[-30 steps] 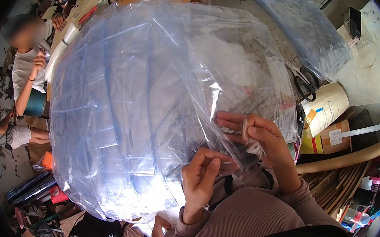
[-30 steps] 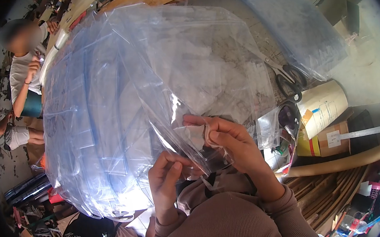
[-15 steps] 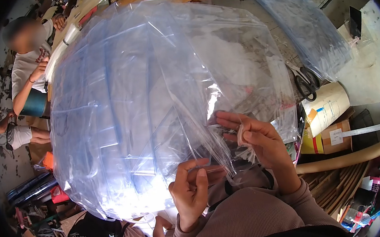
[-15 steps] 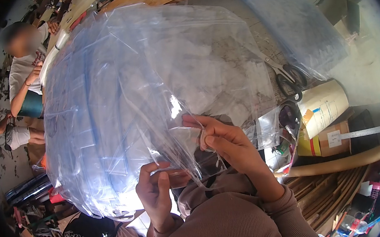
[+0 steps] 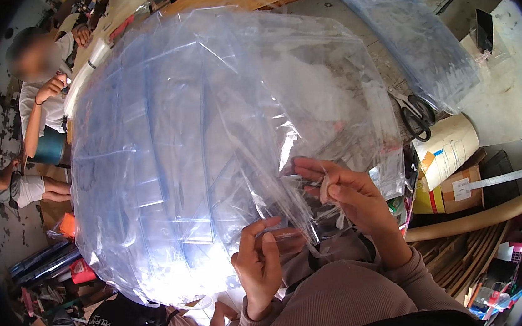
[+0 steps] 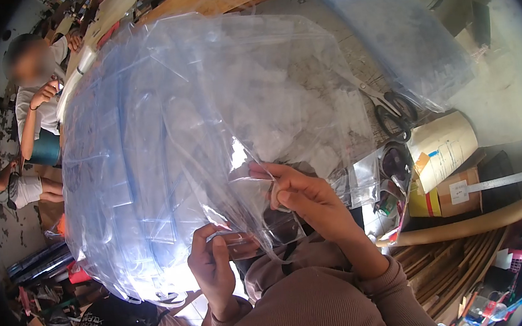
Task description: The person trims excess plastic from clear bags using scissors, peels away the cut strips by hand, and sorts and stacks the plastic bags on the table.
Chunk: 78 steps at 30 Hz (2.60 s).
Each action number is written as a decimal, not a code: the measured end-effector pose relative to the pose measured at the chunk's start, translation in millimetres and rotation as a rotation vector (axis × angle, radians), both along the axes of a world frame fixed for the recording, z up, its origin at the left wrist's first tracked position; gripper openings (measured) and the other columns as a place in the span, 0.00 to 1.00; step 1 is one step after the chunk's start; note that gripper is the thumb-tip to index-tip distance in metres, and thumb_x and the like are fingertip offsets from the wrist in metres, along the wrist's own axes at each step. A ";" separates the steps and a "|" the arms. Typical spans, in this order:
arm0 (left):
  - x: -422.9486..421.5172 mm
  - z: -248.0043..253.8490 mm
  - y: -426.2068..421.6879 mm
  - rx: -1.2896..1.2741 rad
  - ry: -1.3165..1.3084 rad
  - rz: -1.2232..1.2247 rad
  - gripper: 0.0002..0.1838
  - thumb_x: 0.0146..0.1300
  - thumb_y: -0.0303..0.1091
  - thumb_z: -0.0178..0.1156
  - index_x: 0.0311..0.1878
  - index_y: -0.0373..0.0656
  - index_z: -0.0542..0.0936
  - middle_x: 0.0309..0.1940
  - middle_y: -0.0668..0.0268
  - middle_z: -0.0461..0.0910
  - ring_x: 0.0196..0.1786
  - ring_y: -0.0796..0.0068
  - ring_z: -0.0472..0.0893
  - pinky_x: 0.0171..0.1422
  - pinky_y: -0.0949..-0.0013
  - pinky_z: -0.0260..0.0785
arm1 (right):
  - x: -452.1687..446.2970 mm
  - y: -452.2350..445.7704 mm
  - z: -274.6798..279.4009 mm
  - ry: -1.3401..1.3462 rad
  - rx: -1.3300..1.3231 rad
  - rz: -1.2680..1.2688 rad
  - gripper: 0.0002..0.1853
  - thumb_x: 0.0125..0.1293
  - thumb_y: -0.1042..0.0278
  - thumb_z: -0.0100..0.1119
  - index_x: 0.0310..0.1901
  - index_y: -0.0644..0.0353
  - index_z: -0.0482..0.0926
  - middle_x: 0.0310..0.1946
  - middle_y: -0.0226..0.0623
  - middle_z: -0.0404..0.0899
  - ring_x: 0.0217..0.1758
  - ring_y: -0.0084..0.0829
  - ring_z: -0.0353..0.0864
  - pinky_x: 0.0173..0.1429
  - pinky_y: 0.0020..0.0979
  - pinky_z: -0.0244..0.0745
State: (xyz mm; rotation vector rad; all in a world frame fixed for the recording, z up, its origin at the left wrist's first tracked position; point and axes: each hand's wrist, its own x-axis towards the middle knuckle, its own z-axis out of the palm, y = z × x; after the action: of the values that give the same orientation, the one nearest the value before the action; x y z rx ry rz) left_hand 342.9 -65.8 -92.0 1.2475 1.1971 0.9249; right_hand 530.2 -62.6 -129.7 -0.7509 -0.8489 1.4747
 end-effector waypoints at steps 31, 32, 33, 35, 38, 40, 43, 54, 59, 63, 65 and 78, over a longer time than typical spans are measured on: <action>-65.1 8.2 21.5 0.382 -0.152 0.260 0.21 0.64 0.33 0.51 0.58 0.35 0.64 0.47 0.50 0.77 0.49 0.62 0.78 0.48 0.69 0.71 | 174.6 34.6 94.2 -0.787 0.150 -0.528 0.09 0.58 0.65 0.62 0.32 0.61 0.77 0.14 0.25 0.70 0.11 0.14 0.61 0.14 0.17 0.54; -72.2 11.0 21.9 0.442 -0.047 0.309 0.21 0.65 0.35 0.50 0.58 0.36 0.64 0.48 0.50 0.76 0.50 0.62 0.78 0.49 0.68 0.71 | 188.9 21.9 96.5 -0.772 0.181 -0.632 0.08 0.59 0.65 0.61 0.32 0.60 0.77 0.16 0.23 0.69 0.12 0.13 0.60 0.16 0.16 0.53; -82.4 11.9 22.1 0.501 0.058 0.357 0.21 0.66 0.37 0.49 0.57 0.36 0.64 0.48 0.51 0.76 0.51 0.62 0.77 0.50 0.67 0.70 | 208.1 10.9 90.4 -0.810 0.258 -0.689 0.08 0.60 0.63 0.60 0.33 0.59 0.77 0.18 0.21 0.69 0.14 0.11 0.59 0.17 0.15 0.52; -95.4 13.1 23.2 0.589 0.231 0.408 0.19 0.68 0.38 0.46 0.56 0.35 0.66 0.49 0.49 0.76 0.56 0.62 0.74 0.54 0.63 0.68 | 238.5 -11.4 83.1 -0.713 0.286 -0.945 0.09 0.60 0.62 0.60 0.36 0.57 0.77 0.20 0.17 0.67 0.16 0.10 0.57 0.18 0.14 0.50; -95.3 11.6 32.6 0.662 0.435 0.457 0.17 0.66 0.36 0.48 0.53 0.35 0.70 0.50 0.50 0.75 0.58 0.57 0.72 0.56 0.59 0.67 | 284.8 -43.5 75.3 -0.453 0.252 -1.280 0.11 0.64 0.61 0.56 0.44 0.55 0.77 0.22 0.16 0.66 0.19 0.07 0.57 0.20 0.12 0.48; -91.9 10.0 37.6 0.668 0.877 0.293 0.16 0.61 0.36 0.54 0.50 0.39 0.74 0.55 0.54 0.72 0.62 0.53 0.68 0.60 0.53 0.61 | 288.1 -47.6 75.1 -0.450 0.154 -1.398 0.11 0.64 0.63 0.55 0.45 0.56 0.76 0.23 0.17 0.67 0.19 0.07 0.58 0.20 0.12 0.49; -76.9 9.3 36.8 0.627 1.118 0.246 0.17 0.59 0.39 0.56 0.49 0.45 0.76 0.60 0.62 0.68 0.66 0.54 0.62 0.66 0.49 0.51 | 328.4 -63.6 42.2 -0.488 0.057 -1.460 0.13 0.65 0.67 0.53 0.49 0.60 0.75 0.27 0.24 0.71 0.22 0.09 0.62 0.22 0.12 0.54; -77.2 7.3 36.2 0.667 1.148 0.199 0.18 0.56 0.40 0.58 0.49 0.45 0.76 0.62 0.59 0.66 0.67 0.53 0.60 0.65 0.48 0.51 | 328.8 -1.7 -33.3 -0.700 -0.298 -1.538 0.31 0.63 0.61 0.52 0.62 0.74 0.58 0.46 0.43 0.73 0.44 0.32 0.73 0.48 0.31 0.68; -74.5 5.0 36.8 0.652 1.155 0.235 0.19 0.57 0.40 0.57 0.51 0.46 0.74 0.61 0.60 0.66 0.67 0.53 0.59 0.67 0.48 0.49 | 350.3 30.0 -56.7 -1.007 -0.321 -1.562 0.36 0.61 0.61 0.53 0.64 0.77 0.51 0.55 0.50 0.65 0.55 0.37 0.68 0.57 0.32 0.62; -70.8 5.9 38.4 0.666 1.175 0.238 0.19 0.56 0.38 0.58 0.52 0.47 0.74 0.61 0.59 0.66 0.67 0.53 0.60 0.66 0.47 0.51 | 338.5 32.4 -44.4 -1.211 -0.522 -1.528 0.41 0.61 0.57 0.55 0.65 0.77 0.47 0.67 0.57 0.48 0.72 0.41 0.45 0.71 0.34 0.41; -65.8 4.6 41.5 0.653 1.117 0.285 0.22 0.53 0.36 0.61 0.53 0.47 0.73 0.60 0.56 0.64 0.67 0.51 0.60 0.64 0.47 0.55 | 334.1 22.6 -37.9 -1.039 -0.467 -1.553 0.42 0.61 0.57 0.55 0.66 0.76 0.46 0.67 0.57 0.49 0.72 0.42 0.46 0.71 0.35 0.42; -52.5 18.6 74.5 0.729 1.115 0.708 0.22 0.56 0.37 0.62 0.55 0.46 0.71 0.52 0.58 0.68 0.58 0.54 0.68 0.58 0.50 0.63 | 180.7 -72.1 9.0 -0.645 -0.169 -1.655 0.17 0.64 0.67 0.51 0.53 0.64 0.71 0.51 0.39 0.70 0.57 0.30 0.68 0.63 0.36 0.61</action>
State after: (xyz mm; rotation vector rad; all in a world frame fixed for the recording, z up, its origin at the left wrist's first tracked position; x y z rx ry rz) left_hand 290.4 8.7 -73.5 2.1088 2.4108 1.2716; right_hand 711.0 -134.8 -120.7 -1.5329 -0.2608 -0.2146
